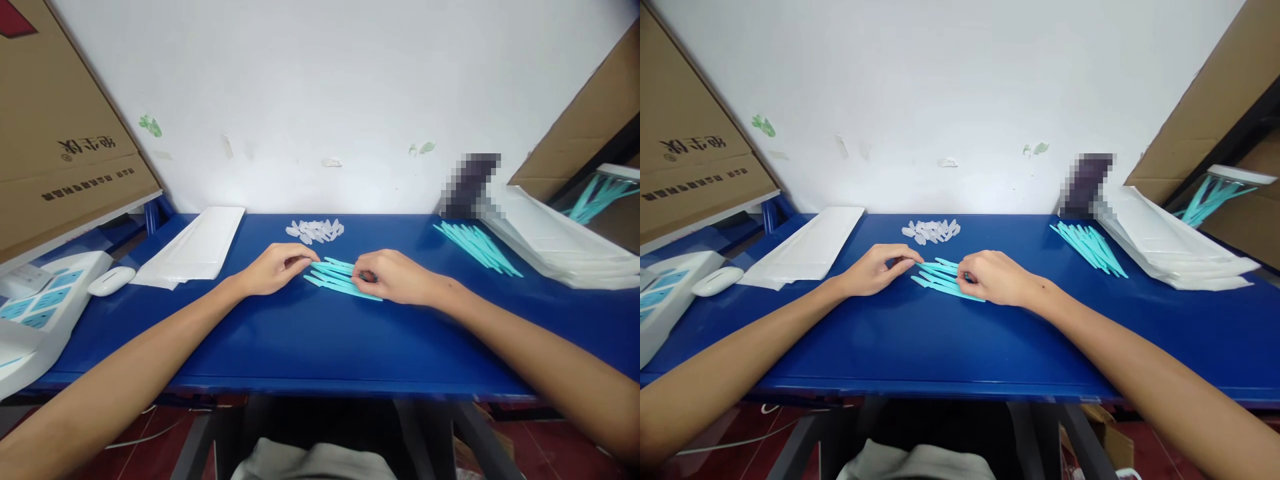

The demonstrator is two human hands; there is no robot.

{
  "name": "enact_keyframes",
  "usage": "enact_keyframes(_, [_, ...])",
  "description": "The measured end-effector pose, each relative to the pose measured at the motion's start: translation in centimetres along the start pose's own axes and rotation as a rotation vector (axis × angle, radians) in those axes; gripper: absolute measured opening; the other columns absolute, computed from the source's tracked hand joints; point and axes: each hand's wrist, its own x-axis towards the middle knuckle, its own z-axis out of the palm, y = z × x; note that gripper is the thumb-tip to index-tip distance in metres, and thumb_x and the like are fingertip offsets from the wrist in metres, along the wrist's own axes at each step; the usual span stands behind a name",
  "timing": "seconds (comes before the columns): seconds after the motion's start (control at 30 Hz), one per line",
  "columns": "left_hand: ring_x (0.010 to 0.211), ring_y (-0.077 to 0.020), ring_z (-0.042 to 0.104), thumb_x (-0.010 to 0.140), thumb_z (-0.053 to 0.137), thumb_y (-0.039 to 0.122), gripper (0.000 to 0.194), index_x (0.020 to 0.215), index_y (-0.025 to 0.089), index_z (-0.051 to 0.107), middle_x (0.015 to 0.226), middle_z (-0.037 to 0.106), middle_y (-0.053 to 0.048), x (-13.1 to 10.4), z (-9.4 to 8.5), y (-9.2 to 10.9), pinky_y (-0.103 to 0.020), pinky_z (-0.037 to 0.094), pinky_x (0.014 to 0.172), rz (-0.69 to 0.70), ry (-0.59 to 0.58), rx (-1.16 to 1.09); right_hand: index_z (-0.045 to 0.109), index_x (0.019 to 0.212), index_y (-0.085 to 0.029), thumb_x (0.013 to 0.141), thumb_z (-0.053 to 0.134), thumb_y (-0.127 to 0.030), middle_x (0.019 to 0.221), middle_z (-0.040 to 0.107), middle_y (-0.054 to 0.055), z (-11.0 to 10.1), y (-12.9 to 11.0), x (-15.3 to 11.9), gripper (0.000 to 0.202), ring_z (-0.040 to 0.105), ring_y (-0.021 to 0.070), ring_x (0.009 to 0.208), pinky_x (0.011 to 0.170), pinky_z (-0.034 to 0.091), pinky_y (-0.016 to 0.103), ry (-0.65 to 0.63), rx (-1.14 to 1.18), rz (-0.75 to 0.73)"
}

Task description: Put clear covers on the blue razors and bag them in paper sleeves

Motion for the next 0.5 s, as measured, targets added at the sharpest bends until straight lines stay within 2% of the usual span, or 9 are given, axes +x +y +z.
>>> enact_keyframes(0.13, [0.055, -0.0108, 0.048, 0.094, 0.057, 0.028, 0.023, 0.106, 0.016, 0.071, 0.066, 0.058, 0.002, -0.3, 0.0, -0.4, -0.024, 0.039, 0.057, 0.032, 0.067, 0.075, 0.064, 0.077, -0.020, 0.088, 0.054, -0.022, 0.076, 0.066, 0.002, 0.0, 0.3, -0.1, 0.015, 0.050, 0.0136, 0.062, 0.061, 0.032, 0.029, 0.000, -0.018, 0.006])
enact_keyframes(0.23, [0.055, -0.0111, 0.049, 0.093, 0.054, 0.028, 0.024, 0.106, 0.017, 0.071, 0.064, 0.056, 0.004, -0.4, 0.0, -1.2, -0.028, 0.042, 0.066, -0.010, 0.092, 0.197, 0.063, 0.079, -0.020, 0.089, 0.054, -0.023, 0.074, 0.065, 0.002, -0.3, 0.3, -0.2, 0.014, 0.050, 0.0139, 0.063, 0.061, 0.033, 0.028, 0.009, 0.031, 0.001])
enact_keyframes(0.33, [0.051, -0.0102, 0.047, 0.097, 0.048, 0.030, 0.026, 0.098, 0.019, 0.071, 0.056, 0.052, 0.007, -0.3, -0.1, -1.7, -0.035, 0.041, 0.080, -0.095, 0.082, 0.280, 0.061, 0.077, -0.020, 0.090, 0.053, -0.026, 0.070, 0.062, 0.001, -0.7, 0.0, -0.3, 0.017, 0.049, 0.0133, 0.060, 0.061, 0.035, 0.027, 0.021, 0.139, -0.012])
enact_keyframes(0.5, [0.046, -0.0103, 0.038, 0.093, 0.049, 0.028, 0.023, 0.086, 0.018, 0.069, 0.048, 0.045, 0.007, -0.1, 0.3, -0.3, -0.035, 0.040, 0.076, -0.069, 0.122, 0.344, 0.057, 0.074, -0.021, 0.096, 0.048, -0.031, 0.064, 0.056, -0.002, -0.8, -0.3, -0.4, 0.026, 0.045, 0.0127, 0.056, 0.061, 0.035, 0.028, -0.072, 0.228, -0.020])
